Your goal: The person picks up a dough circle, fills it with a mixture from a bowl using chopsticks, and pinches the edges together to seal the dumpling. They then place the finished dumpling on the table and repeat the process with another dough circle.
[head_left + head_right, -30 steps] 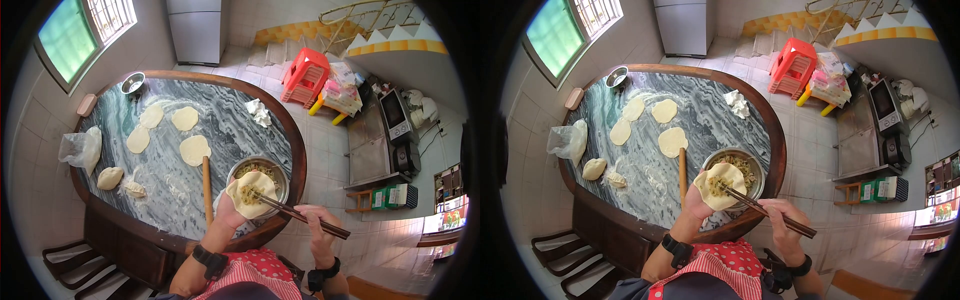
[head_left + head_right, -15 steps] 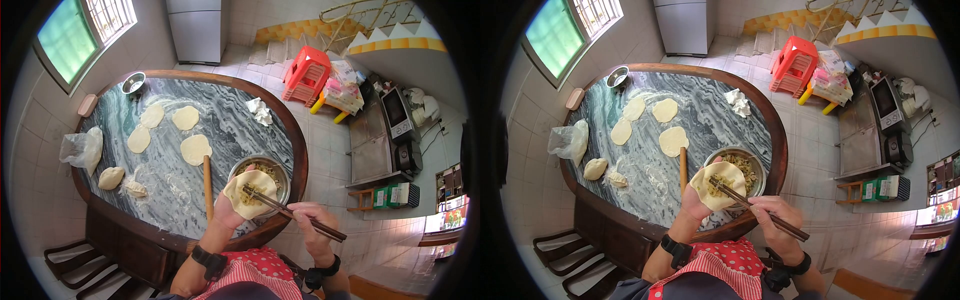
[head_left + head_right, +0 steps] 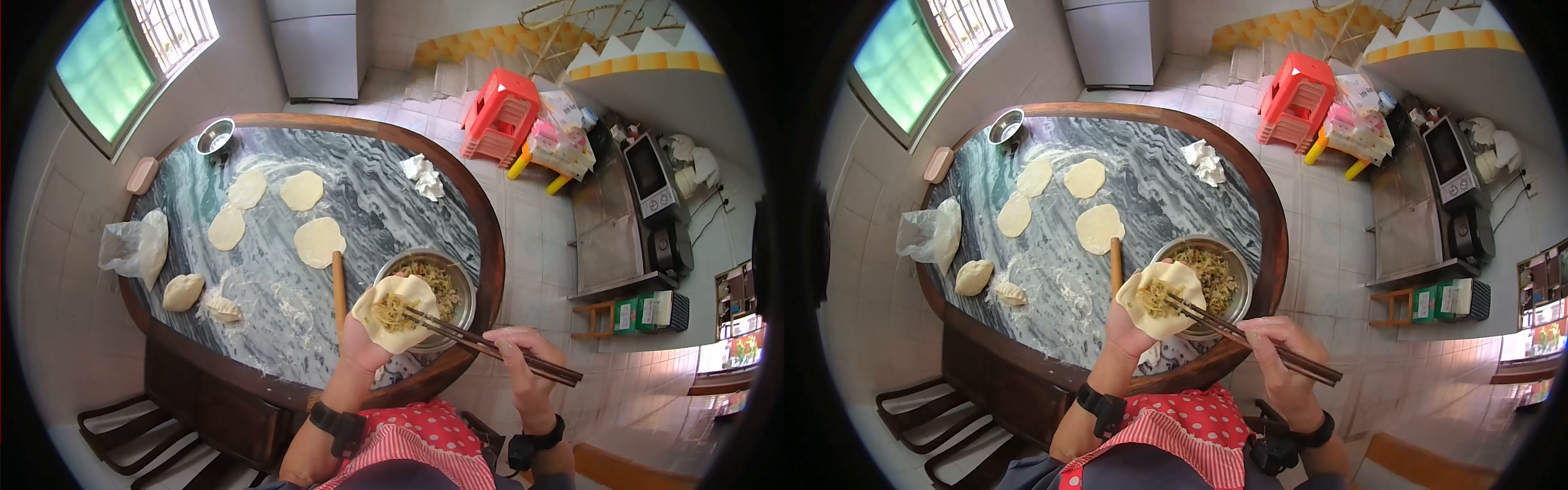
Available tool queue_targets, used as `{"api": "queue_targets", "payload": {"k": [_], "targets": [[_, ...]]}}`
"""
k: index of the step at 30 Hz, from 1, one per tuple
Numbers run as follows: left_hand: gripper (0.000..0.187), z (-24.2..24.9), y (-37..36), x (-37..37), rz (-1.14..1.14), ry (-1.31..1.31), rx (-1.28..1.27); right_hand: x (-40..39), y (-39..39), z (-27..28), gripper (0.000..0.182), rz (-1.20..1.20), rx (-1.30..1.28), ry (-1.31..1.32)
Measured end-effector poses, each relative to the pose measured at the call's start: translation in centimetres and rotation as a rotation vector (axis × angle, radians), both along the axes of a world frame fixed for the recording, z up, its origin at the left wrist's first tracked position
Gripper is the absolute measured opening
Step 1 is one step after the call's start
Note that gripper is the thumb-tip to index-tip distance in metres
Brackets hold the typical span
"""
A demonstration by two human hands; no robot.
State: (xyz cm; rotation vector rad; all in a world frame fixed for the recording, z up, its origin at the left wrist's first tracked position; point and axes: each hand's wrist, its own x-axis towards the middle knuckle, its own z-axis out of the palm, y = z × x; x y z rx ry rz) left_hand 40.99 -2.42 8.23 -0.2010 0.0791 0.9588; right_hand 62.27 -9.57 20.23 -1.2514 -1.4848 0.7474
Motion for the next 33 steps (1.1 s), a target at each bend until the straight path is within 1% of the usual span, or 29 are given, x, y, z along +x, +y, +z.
{"api": "queue_targets", "payload": {"k": [2, 4, 5, 7, 10, 12, 14, 15, 16, 17, 19, 20, 22, 24, 30, 33], "targets": [[0.048, -0.5, 0.2, -0.2, 0.039, 0.010, -0.005, 0.2, -0.2, 0.0, 0.004, -0.032, -0.031, 0.043], [0.047, 0.0, 0.2, -0.5, 0.054, 0.047, -0.016, 0.4, -0.4, 0.0, 0.006, -0.061, -0.067, 0.090], [0.047, 0.2, 0.2, -0.7, 0.071, 0.080, -0.022, 0.6, -0.3, 0.1, 0.008, -0.127, -0.059, 0.150], [0.047, 0.0, 0.1, -1.1, 0.094, 0.056, -0.027, 1.2, -0.3, -0.3, 0.015, -0.235, -0.057, 0.269], [0.048, -0.6, 0.2, -1.9, 0.116, 0.000, -0.059, 2.4, 0.0, -1.3, 0.016, -0.323, -0.125, 0.248], [0.048, -0.5, 0.0, -2.6, 0.167, 0.159, -0.039, 3.4, 0.3, -3.8, 0.017, -0.359, -0.169, 0.233], [0.048, -0.6, 0.0, -3.0, 0.169, 0.140, -0.036, 4.2, 0.7, -6.8, 0.017, -0.347, -0.251, 0.233], [0.046, 0.2, 0.0, -3.1, 0.187, 0.147, -0.054, 4.6, 0.8, -8.6, 0.019, -0.348, -0.224, 0.157], [0.045, 0.5, 0.0, -3.1, 0.207, 0.156, -0.071, 4.7, 0.8, -9.2, 0.019, -0.351, -0.228, 0.158], [0.046, 0.3, 0.0, -3.2, 0.211, 0.096, -0.013, 4.6, 1.0, -9.7, 0.019, -0.340, -0.240, 0.152], [0.046, 1.6, -0.1, -3.2, 0.203, 0.124, -0.038, 4.4, 1.2, -10.1, 0.020, -0.328, -0.258, 0.148], [0.046, 2.0, -0.1, -3.2, 0.196, 0.150, -0.059, 4.2, 1.3, -10.3, 0.022, -0.328, -0.275, 0.200], [0.047, 1.5, -0.3, -3.7, 0.198, 0.120, -0.082, 4.1, 1.6, -10.7, 0.023, -0.323, -0.297, 0.255], [0.047, 1.2, -0.4, -4.1, 0.200, 0.087, -0.105, 4.2, 1.7, -11.0, 0.027, -0.292, -0.310, 0.233], [0.049, 0.3, -0.6, -4.0, 0.203, 0.142, -0.166, 4.5, 1.9, -11.4, 0.031, -0.232, -0.432, 0.209], [0.050, 0.1, -0.8, -4.1, 0.185, 0.184, -0.180, 4.3, 2.2, -12.3, 0.032, -0.269, -0.398, 0.163]]}}
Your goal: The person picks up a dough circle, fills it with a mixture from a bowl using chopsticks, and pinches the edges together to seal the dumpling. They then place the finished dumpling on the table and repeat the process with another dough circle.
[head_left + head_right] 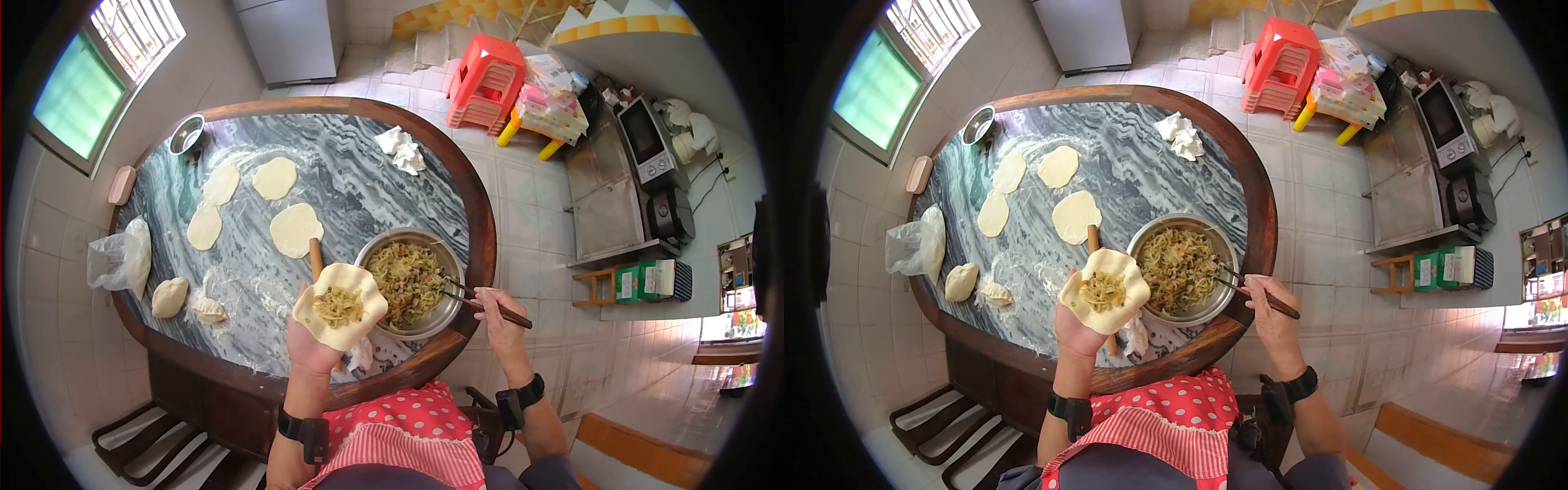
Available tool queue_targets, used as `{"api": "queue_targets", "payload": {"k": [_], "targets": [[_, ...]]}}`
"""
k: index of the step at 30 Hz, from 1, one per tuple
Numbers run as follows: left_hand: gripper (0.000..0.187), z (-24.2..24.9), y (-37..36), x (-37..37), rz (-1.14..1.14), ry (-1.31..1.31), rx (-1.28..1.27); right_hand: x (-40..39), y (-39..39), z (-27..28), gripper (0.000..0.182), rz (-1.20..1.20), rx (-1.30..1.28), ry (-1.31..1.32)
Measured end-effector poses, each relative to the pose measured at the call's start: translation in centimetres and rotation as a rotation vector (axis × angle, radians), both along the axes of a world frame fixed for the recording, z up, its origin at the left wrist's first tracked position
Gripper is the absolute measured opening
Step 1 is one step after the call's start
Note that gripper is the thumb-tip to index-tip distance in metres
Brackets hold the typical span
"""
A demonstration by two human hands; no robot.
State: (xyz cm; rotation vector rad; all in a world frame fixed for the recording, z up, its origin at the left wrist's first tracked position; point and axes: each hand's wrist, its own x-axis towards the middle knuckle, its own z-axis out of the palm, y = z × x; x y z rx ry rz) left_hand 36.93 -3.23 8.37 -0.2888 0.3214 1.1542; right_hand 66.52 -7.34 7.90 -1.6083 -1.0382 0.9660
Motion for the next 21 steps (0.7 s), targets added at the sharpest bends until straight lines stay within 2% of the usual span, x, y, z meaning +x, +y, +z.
{"api": "queue_targets", "payload": {"k": [4, 10, 15, 21], "targets": [[0.051, 0.1, -0.2, 0.2, -0.033, -0.074, 0.027, 0.8, 0.4, -1.2, 0.034, 0.018, 0.009, -0.082], [0.051, 0.3, -0.1, 1.2, -0.043, -0.052, 0.006, 0.7, 1.6, -2.2, 0.036, -0.003, 0.071, 0.037], [0.051, -0.4, -0.5, 1.5, -0.055, 0.022, -0.012, 1.2, 2.0, -3.0, 0.038, -0.109, 0.040, 0.279], [0.049, -1.6, -0.8, 1.6, -0.070, 0.051, -0.003, 2.0, 1.9, -3.8, 0.040, -0.137, 0.021, 0.441]]}}
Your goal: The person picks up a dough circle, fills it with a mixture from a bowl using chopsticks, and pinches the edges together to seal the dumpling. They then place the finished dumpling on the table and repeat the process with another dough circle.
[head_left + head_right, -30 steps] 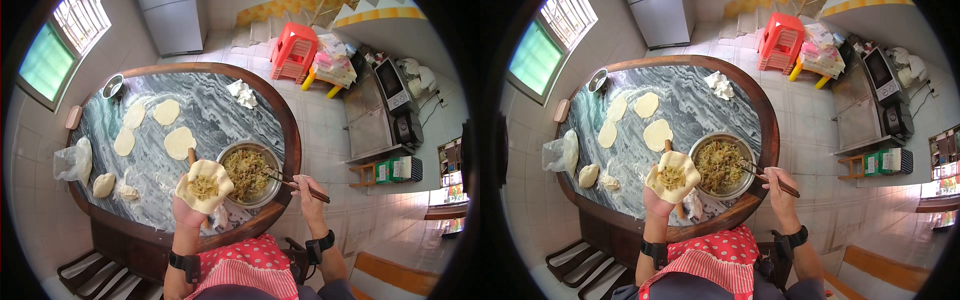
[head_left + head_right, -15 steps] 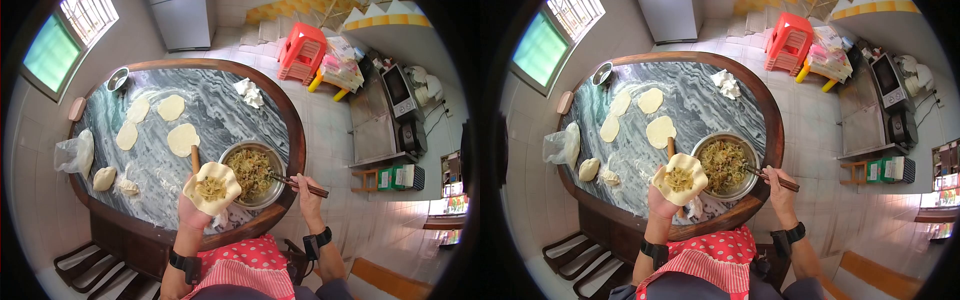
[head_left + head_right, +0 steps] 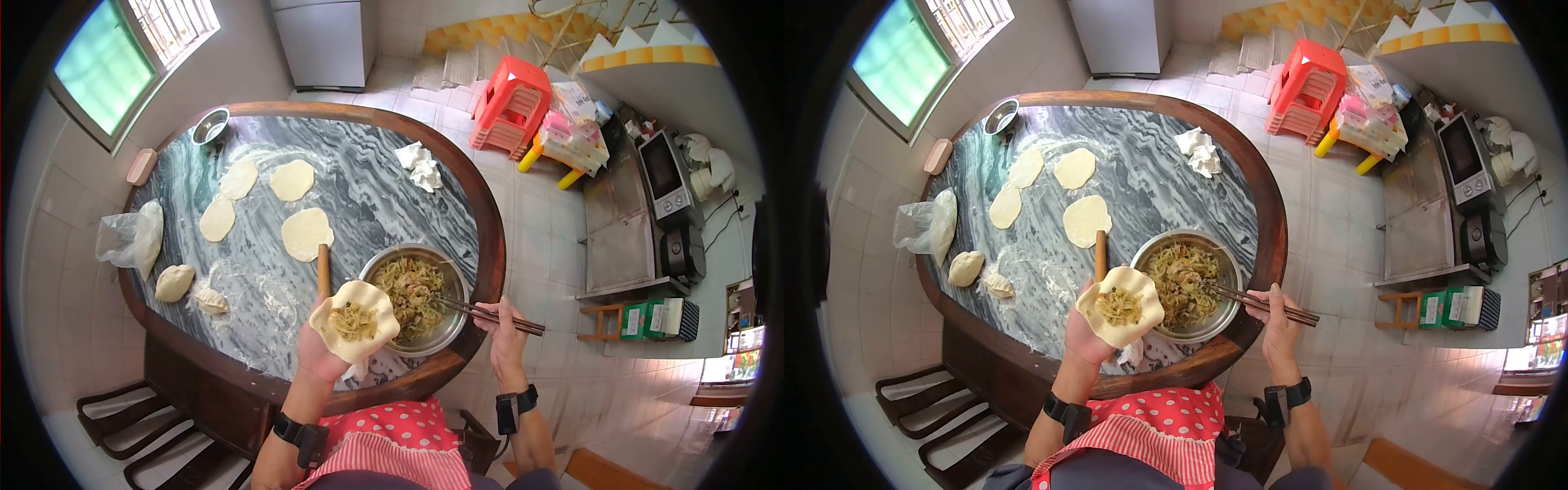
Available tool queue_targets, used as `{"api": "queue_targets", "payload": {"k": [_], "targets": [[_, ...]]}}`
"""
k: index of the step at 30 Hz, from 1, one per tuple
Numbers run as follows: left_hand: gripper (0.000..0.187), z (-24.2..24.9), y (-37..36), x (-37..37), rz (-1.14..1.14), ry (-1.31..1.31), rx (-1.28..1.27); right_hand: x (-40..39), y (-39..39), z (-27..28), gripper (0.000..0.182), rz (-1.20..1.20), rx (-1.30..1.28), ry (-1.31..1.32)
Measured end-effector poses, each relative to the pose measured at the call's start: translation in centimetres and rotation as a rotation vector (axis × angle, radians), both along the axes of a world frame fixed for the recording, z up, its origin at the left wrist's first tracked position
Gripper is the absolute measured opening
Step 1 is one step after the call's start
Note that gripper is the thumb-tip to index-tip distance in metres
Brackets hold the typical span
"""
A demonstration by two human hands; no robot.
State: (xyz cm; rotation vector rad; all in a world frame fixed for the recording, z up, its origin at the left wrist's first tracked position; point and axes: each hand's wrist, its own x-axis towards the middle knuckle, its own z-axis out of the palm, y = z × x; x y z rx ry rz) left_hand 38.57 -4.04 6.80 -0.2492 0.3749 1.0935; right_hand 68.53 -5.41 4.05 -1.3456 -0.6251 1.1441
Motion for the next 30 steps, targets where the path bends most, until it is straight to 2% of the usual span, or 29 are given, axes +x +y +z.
{"api": "queue_targets", "payload": {"k": [4, 9, 12, 19, 22, 26, 28, 29, 30], "targets": [[0.050, -0.5, 0.1, 0.2, -0.008, -0.006, 0.000, 0.2, -0.3, 0.6, 0.041, 0.007, 0.015, 0.035], [0.053, -1.3, 0.4, 0.8, -0.042, -0.209, 0.076, 0.3, -1.1, 3.0, 0.041, -0.015, 0.057, 0.030], [0.055, -0.8, 1.1, 1.6, -0.103, -0.091, 0.012, 0.9, -1.5, 4.8, 0.040, -0.029, 0.102, 0.008], [0.055, -1.2, 2.4, 3.8, -0.167, -0.242, 0.060, 0.4, -2.9, 10.4, 0.036, -0.036, 0.224, 0.008], [0.055, -0.5, 2.8, 5.0, -0.202, -0.195, 0.053, -0.7, -3.1, 11.3, 0.034, 0.012, 0.266, -0.002], [0.053, 0.5, 3.0, 5.8, -0.231, -0.184, 0.064, -2.2, -3.4, 11.0, 0.031, 0.124, 0.274, -0.082], [0.053, 0.6, 3.0, 5.7, -0.234, -0.169, 0.089, -2.9, -3.5, 12.0, 0.025, 0.279, 0.300, -0.329], [0.053, 0.6, 2.9, 5.6, -0.238, -0.153, 0.116, -2.8, -3.6, 11.7, 0.017, 0.290, 0.360, -0.405], [0.053, 0.6, 2.9, 5.5, -0.238, -0.153, 0.116, -2.9, -3.5, 12.4, 0.017, 0.291, 0.360, -0.405]]}}
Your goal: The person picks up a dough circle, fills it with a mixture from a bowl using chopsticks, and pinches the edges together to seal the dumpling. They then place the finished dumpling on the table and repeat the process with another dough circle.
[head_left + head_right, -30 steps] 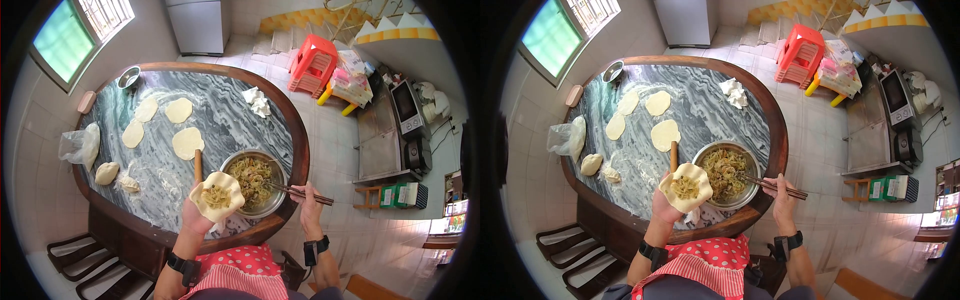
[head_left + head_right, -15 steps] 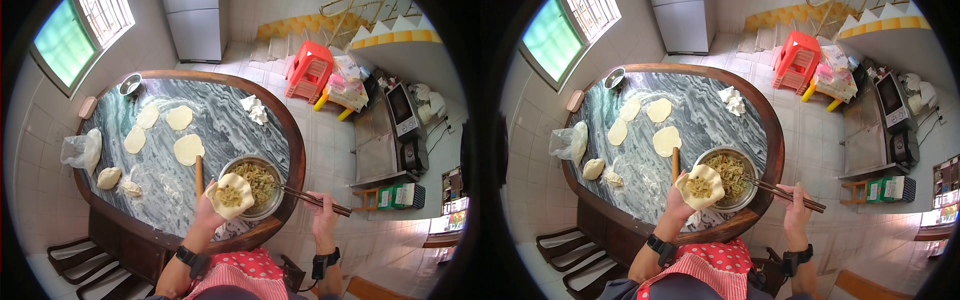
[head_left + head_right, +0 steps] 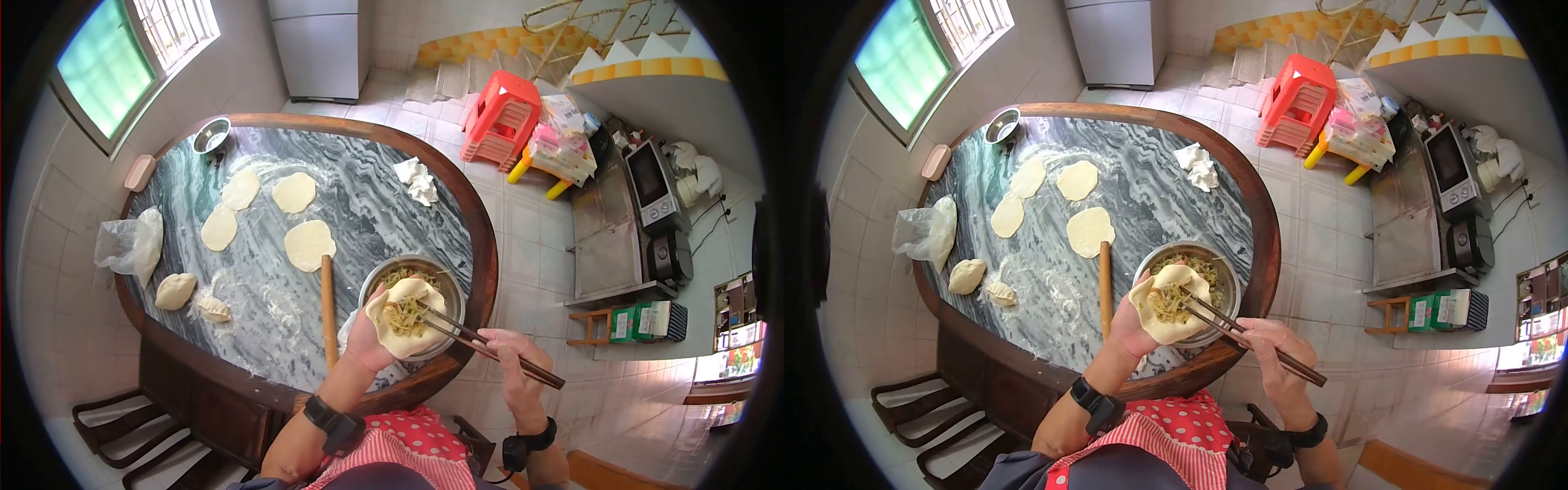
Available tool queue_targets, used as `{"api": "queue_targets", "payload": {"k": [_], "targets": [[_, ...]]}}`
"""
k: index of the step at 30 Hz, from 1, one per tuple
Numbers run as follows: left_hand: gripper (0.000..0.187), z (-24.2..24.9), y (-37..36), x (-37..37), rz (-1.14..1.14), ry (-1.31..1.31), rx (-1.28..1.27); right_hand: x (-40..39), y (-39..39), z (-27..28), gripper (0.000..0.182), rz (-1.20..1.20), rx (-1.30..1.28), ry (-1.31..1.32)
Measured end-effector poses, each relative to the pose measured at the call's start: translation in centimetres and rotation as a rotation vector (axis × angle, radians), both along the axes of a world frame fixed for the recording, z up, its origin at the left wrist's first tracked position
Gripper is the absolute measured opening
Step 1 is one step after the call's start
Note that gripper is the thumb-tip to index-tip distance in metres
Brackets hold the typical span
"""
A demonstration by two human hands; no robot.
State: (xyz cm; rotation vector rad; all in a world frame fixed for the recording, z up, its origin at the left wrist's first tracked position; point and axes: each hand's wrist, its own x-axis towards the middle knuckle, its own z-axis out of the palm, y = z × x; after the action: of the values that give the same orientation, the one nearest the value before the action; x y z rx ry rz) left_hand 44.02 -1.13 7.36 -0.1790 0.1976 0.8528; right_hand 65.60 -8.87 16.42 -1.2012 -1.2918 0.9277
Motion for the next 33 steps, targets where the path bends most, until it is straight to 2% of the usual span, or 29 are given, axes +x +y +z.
{"api": "queue_targets", "payload": {"k": [2, 5, 12, 14, 21, 23, 27, 33], "targets": [[0.055, -0.2, 0.0, -0.1, 0.008, -0.063, -0.009, -0.4, 0.1, 2.3, 0.013, 0.075, 0.097, -0.174], [0.054, -0.1, 0.3, -0.4, 0.031, -0.138, 0.041, -0.4, -0.2, 4.1, 0.011, 0.100, 0.139, -0.261], [0.056, 0.6, 0.4, -1.0, 0.050, -0.083, 0.024, -1.2, 0.1, 4.0, 0.013, 0.010, 0.237, -0.222], [0.057, 0.9, 0.3, -1.2, 0.050, -0.105, 0.012, -1.4, 0.4, 4.0, 0.013, 0.028, 0.310, -0.337], [0.059, 1.9, 0.1, -1.5, 0.048, -0.049, 0.012, -2.5, 0.8, 3.8, 0.017, 0.136, 0.427, -0.460], [0.060, 2.2, 0.0, -1.5, 0.048, -0.100, 0.028, -2.6, 0.6, 3.9, 0.018, 0.176, 0.484, -0.595], [0.060, 2.0, 0.2, -1.6, 0.059, -0.043, 0.054, -2.9, 0.4, 4.2, 0.017, 0.147, 0.485, -0.572], [0.060, 2.5, 0.4, -1.6, 0.041, -0.156, 0.088, -3.1, -0.3, 5.0, 0.018, 0.134, 0.405, -0.458]]}}
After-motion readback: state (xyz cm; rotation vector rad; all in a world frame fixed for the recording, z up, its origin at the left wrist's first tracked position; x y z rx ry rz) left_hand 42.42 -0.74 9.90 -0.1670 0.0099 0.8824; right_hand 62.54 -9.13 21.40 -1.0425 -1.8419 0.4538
